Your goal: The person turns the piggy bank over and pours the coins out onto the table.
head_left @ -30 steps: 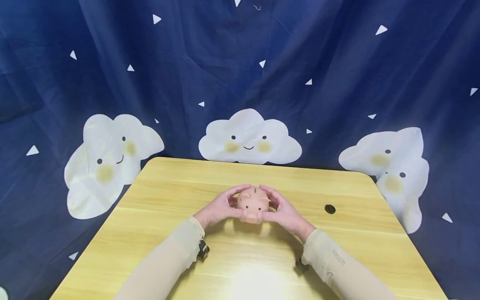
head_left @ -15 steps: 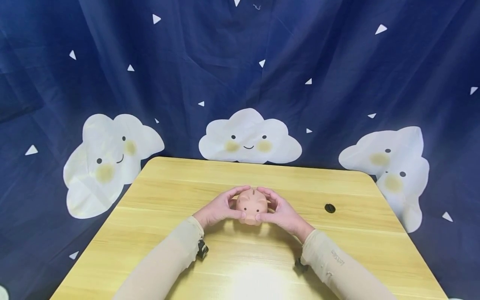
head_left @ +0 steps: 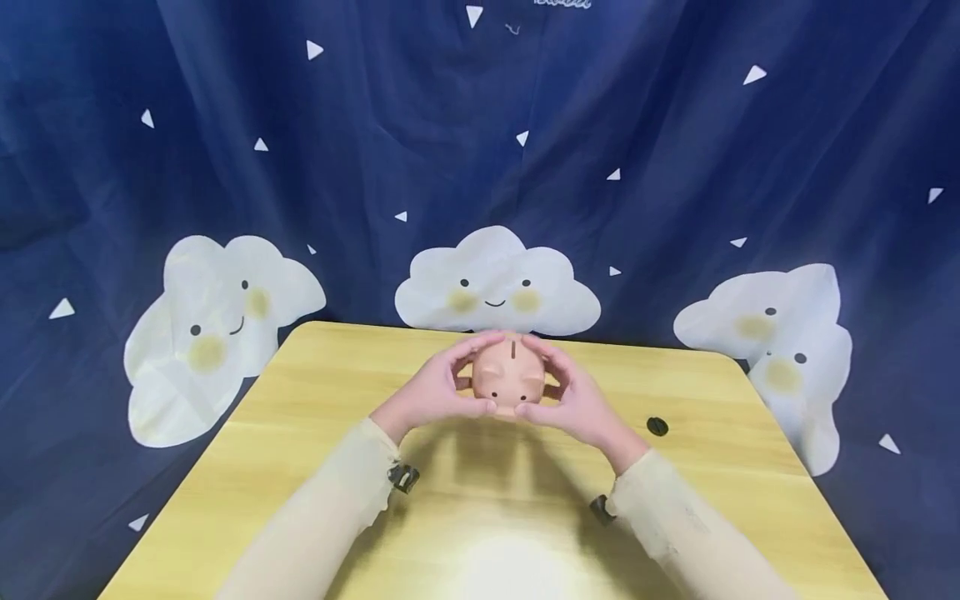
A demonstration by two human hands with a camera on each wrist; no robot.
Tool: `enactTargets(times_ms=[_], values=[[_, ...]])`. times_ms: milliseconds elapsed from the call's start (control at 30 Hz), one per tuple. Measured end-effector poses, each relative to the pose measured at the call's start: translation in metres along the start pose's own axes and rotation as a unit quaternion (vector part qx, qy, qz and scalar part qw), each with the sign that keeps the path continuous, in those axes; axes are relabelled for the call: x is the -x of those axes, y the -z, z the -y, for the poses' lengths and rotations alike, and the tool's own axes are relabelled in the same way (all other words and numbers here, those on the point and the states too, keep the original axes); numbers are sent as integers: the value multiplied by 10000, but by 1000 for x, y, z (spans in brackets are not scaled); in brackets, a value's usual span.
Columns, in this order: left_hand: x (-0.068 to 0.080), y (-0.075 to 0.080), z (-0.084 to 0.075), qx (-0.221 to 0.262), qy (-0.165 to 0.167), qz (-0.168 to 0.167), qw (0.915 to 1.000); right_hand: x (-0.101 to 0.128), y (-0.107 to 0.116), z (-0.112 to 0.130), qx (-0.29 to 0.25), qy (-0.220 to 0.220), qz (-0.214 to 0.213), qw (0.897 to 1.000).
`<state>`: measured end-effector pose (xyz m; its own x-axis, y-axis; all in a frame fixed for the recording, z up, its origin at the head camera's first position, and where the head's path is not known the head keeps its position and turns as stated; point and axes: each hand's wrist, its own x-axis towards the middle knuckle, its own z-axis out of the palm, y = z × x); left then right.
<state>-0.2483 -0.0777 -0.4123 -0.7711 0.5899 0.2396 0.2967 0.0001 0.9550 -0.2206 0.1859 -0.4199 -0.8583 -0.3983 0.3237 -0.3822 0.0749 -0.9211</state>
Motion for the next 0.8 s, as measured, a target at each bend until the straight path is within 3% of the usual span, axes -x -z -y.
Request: enactTargets(times_ms=[67, 100, 300, 433, 800], values=[[3, 0, -8, -138, -341, -46, 9993, 2, -2, 5, 19, 303, -60, 9995], [5, -1, -7, -115, -303, -46, 9995, 4, -4, 2, -53, 257, -48, 9996], [15, -11, 47, 567, 911, 172, 9941, 21, -13, -45, -324, -789, 288, 9959], [17, -15, 67, 703, 1082, 204, 9914, 26, -13, -61, -338, -944, 369, 9943], [14, -18, 78, 907, 1166, 226, 9888, 24, -9, -69, -206, -1214, 469, 9913]])
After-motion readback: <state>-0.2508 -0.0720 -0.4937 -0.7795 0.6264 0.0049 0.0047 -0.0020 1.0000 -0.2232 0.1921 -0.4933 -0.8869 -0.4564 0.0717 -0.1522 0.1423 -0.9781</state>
